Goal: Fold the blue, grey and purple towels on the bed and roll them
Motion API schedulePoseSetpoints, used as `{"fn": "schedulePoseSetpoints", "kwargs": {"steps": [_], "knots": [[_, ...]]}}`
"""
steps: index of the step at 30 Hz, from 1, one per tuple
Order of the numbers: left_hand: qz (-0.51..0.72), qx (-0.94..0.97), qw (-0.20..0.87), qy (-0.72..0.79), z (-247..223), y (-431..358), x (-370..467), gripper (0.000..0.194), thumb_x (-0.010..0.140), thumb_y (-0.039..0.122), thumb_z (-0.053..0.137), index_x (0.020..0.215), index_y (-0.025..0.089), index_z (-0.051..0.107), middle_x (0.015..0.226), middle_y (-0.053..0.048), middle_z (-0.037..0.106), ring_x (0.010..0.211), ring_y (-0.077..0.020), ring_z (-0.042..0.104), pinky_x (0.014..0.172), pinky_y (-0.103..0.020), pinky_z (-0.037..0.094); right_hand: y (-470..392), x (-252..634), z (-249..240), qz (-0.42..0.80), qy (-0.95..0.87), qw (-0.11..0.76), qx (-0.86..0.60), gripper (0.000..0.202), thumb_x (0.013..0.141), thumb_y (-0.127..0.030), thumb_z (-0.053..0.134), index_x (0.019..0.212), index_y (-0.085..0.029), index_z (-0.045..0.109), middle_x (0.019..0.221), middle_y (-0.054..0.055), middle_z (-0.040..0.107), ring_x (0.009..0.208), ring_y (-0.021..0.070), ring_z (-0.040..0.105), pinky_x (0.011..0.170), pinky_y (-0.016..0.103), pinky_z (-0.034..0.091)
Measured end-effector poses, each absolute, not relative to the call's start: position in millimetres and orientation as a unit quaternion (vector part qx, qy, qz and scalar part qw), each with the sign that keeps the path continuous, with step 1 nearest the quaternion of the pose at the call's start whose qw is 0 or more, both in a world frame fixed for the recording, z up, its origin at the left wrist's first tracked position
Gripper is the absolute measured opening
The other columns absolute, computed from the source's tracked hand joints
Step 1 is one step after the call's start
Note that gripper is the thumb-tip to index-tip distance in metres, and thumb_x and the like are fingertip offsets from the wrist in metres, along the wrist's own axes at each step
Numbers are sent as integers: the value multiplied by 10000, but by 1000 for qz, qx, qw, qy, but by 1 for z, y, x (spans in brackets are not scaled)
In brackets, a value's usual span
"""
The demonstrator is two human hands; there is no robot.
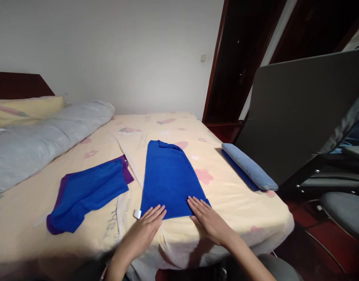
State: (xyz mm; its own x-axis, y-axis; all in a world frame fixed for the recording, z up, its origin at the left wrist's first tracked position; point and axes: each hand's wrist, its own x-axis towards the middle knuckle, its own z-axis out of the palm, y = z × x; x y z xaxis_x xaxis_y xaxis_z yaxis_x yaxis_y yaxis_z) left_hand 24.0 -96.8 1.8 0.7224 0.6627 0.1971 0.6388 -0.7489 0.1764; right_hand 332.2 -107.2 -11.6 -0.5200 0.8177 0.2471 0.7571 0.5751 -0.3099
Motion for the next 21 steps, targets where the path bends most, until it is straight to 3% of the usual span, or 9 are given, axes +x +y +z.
{"fn": "schedulePoseSetpoints", "kwargs": {"steps": [6, 10, 13, 16, 21], "knots": [[150, 904, 75, 395, -1, -88, 3, 491, 988, 251, 432, 1467, 353, 397, 1498, 5, 490, 1372, -179, 470, 1114, -399, 462, -102, 363, -10, 121, -848, 169, -488, 575, 995, -291, 445, 1535, -153, 302, 1558, 137, 305, 1430, 282, 318, 1180, 495, 322], [198, 896, 6, 397, -2, -89, 3, 429, 910, 183, 517, 1311, 309, 606, 1355, -20, 635, 1255, -207, 585, 1076, -415, 498, -101, 361, -5, 94, -843, 226, -479, 660, 852, -162, 563, 1489, -213, 401, 1553, 122, 345, 1394, 304, 383, 1139, 469, 390], [192, 892, -26, 409, 3, -90, -1, 429, 843, 99, 516, 1196, 276, 684, 1212, -46, 704, 1147, -227, 633, 1026, -439, 517, -99, 360, -2, 60, -833, 235, -497, 612, 747, -43, 546, 1325, -242, 577, 1395, 114, 523, 1249, 298, 524, 1040, 453, 471], [189, 879, -11, 438, 8, -88, -7, 400, 824, 99, 519, 1132, 271, 708, 1118, -47, 722, 1075, -229, 651, 958, -419, 539, -97, 361, 1, 62, -828, 204, -519, 597, 679, 14, 499, 1213, -217, 634, 1178, 102, 635, 1066, 271, 601, 929, 415, 512], [213, 850, 74, 476, 11, -82, -17, 322, 856, 153, 507, 1074, 278, 708, 1105, -28, 725, 1074, -208, 647, 972, -360, 509, -95, 369, 10, 122, -806, 230, -531, 425, 783, -63, 482, 1129, -222, 669, 1097, 78, 675, 1008, 251, 622, 897, 380, 497]]}}
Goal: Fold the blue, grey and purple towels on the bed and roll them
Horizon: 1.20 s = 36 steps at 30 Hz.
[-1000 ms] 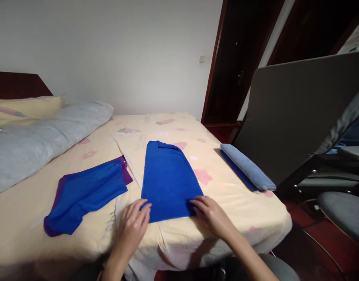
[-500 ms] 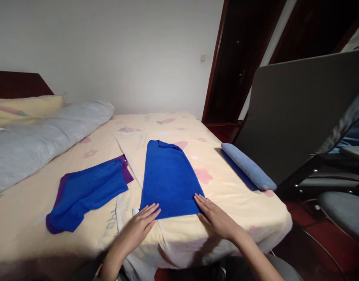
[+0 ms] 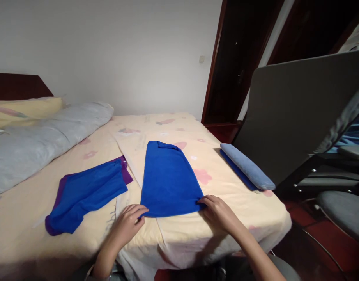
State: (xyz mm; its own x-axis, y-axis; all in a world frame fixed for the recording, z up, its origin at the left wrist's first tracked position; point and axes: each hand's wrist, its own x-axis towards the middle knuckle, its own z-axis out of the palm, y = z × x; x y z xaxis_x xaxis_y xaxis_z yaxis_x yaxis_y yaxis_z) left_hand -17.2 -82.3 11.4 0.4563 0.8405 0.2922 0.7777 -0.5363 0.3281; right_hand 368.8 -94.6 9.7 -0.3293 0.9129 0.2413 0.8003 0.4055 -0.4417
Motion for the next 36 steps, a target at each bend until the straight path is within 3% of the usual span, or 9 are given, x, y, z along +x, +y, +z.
{"fn": "schedulePoseSetpoints", "kwargs": {"steps": [3, 7, 12, 15, 19, 24, 29, 36], "knots": [[235, 814, 124, 517, 13, -72, -20, 249, 892, 249, 503, 1050, 255, 695, 1063, -38, 732, 1004, -201, 668, 905, -314, 519, -83, 372, 15, 196, -758, 287, -552, 318, 871, -177, 470, 1115, -223, 667, 1078, 71, 694, 974, 239, 644, 860, 353, 505], [252, 744, 175, 593, 13, -48, -18, 332, 928, 421, 456, 1105, 209, 639, 837, -35, 731, 751, -185, 683, 703, -269, 511, -53, 372, 10, 280, -673, 350, -589, 320, 933, -315, 442, 1153, -192, 639, 963, 65, 728, 846, 225, 680, 757, 328, 521], [246, 687, 156, 665, 10, -31, -12, 349, 887, 513, 489, 936, 212, 660, 874, -65, 756, 836, -215, 702, 698, -248, 459, -33, 373, -2, 272, -616, 354, -649, 374, 882, -424, 570, 1102, -142, 681, 962, 107, 747, 922, 262, 693, 803, 337, 509], [209, 683, 143, 685, 9, -31, -9, 341, 871, 526, 500, 848, 223, 656, 771, -46, 738, 741, -207, 690, 623, -237, 408, -34, 376, -3, 285, -605, 342, -660, 349, 835, -439, 634, 1023, -160, 725, 929, 95, 757, 893, 261, 701, 756, 310, 506], [255, 677, 161, 671, 9, -33, -5, 303, 859, 509, 516, 779, 224, 581, 708, -16, 699, 673, -169, 657, 595, -217, 395, -34, 378, -4, 349, -570, 351, -655, 333, 809, -457, 652, 910, -158, 760, 803, 67, 750, 750, 225, 689, 633, 267, 477], [326, 651, 221, 649, 5, -30, -5, 321, 825, 543, 551, 760, 229, 529, 673, 16, 655, 656, -160, 639, 605, -217, 420, -30, 376, -8, 423, -504, 391, -643, 301, 774, -411, 692, 863, -127, 734, 565, 11, 633, 518, 139, 557, 470, 223, 366], [384, 627, 277, 619, -8, -22, -5, 381, 775, 574, 604, 693, 222, 486, 569, 58, 541, 555, -126, 547, 547, -211, 383, -30, 371, -7, 454, -494, 387, -632, 363, 763, -483, 693, 659, -138, 646, 453, -27, 507, 408, 91, 422, 406, 213, 266], [439, 557, 367, 602, -6, -20, -2, 483, 653, 612, 705, 786, 227, 446, 525, 100, 491, 453, -104, 502, 444, -195, 365, -37, 370, 7, 459, -479, 413, -624, 407, 748, -563, 691, 683, -179, 572, 551, 10, 601, 504, 134, 541, 481, 229, 397]]}}
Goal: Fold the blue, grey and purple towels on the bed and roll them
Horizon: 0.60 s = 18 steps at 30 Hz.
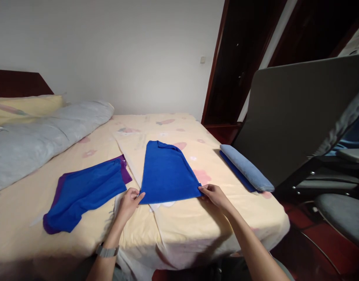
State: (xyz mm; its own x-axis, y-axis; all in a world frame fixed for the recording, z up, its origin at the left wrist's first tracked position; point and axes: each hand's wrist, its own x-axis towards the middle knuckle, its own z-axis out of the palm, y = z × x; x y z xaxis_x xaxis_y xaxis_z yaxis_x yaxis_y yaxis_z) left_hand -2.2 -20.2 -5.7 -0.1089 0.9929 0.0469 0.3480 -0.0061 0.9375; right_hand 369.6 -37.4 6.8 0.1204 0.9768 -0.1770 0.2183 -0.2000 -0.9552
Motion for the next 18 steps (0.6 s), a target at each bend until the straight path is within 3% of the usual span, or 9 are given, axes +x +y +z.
{"fn": "schedulePoseSetpoints", "kwargs": {"steps": [4, 8, 18], "knots": [[439, 529, 415, 596, 8, -33, 1, 511, 653, 606, 712, 843, 243, 408, 477, 129, 474, 359, -106, 503, 356, -181, 347, -46, 379, 15, 442, -500, 425, -611, 424, 727, -568, 714, 662, -172, 576, 504, -9, 559, 479, 129, 516, 485, 239, 393], [399, 535, 447, 596, 12, -50, 3, 498, 655, 593, 705, 823, 249, 386, 430, 142, 453, 290, -108, 481, 285, -167, 309, -56, 386, 9, 441, -509, 375, -637, 392, 742, -522, 721, 645, -173, 573, 475, -17, 546, 438, 118, 495, 444, 226, 361], [336, 577, 452, 592, 5, -68, 2, 428, 729, 578, 634, 803, 260, 358, 428, 147, 426, 289, -106, 469, 283, -165, 301, -66, 393, -6, 422, -512, 309, -681, 270, 827, -349, 692, 661, -177, 564, 457, -33, 555, 356, 93, 474, 361, 189, 331]]}}
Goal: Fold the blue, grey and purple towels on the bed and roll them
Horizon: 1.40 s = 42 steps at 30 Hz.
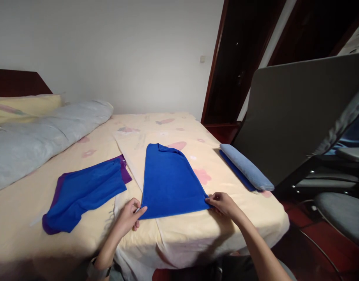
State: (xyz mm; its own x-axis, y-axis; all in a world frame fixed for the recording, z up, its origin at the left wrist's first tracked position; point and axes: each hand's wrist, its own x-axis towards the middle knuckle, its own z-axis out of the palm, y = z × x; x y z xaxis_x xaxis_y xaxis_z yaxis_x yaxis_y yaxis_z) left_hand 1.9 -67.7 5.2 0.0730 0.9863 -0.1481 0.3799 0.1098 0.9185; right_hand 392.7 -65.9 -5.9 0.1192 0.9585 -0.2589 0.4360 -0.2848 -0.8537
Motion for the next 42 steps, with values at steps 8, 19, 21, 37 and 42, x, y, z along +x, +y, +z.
{"fn": "schedulePoseSetpoints", "kwargs": {"steps": [8, 19, 21, 37, 42], "knots": [[330, 585, 439, 596, 1, -69, -1, 396, 788, 614, 564, 824, 241, 434, 528, 92, 515, 413, -145, 587, 396, -229, 447, -70, 390, -7, 429, -504, 287, -693, 335, 890, -469, 621, 747, -166, 620, 470, 5, 608, 371, 124, 546, 353, 191, 390], [397, 559, 433, 585, 8, -67, -6, 418, 718, 567, 682, 833, 224, 473, 670, 63, 539, 555, -127, 569, 485, -228, 479, -70, 388, -4, 457, -471, 340, -674, 320, 875, -463, 615, 723, -188, 558, 469, 18, 620, 354, 138, 528, 340, 213, 345], [373, 569, 422, 599, 8, -68, -7, 401, 707, 554, 679, 806, 218, 484, 621, 73, 528, 462, -110, 531, 455, -225, 430, -71, 387, -6, 442, -487, 313, -685, 302, 866, -443, 630, 714, -188, 571, 467, 19, 622, 359, 146, 539, 359, 220, 360], [295, 838, 50, 456, 32, -90, 5, 198, 921, 303, 539, 1006, 245, 709, 1095, -79, 719, 1091, -243, 643, 991, -362, 486, -100, 384, 33, 194, -805, 262, -495, 411, 839, -281, 658, 1249, -268, 640, 1386, 98, 507, 1295, 291, 459, 1087, 409, 397], [215, 895, 23, 390, 20, -94, 16, 339, 906, 236, 523, 1204, 258, 682, 1214, -89, 703, 1173, -262, 620, 1041, -449, 485, -100, 367, 22, 139, -845, 226, -464, 532, 812, -152, 617, 1330, -272, 599, 1382, 103, 524, 1256, 304, 491, 1059, 446, 442]]}}
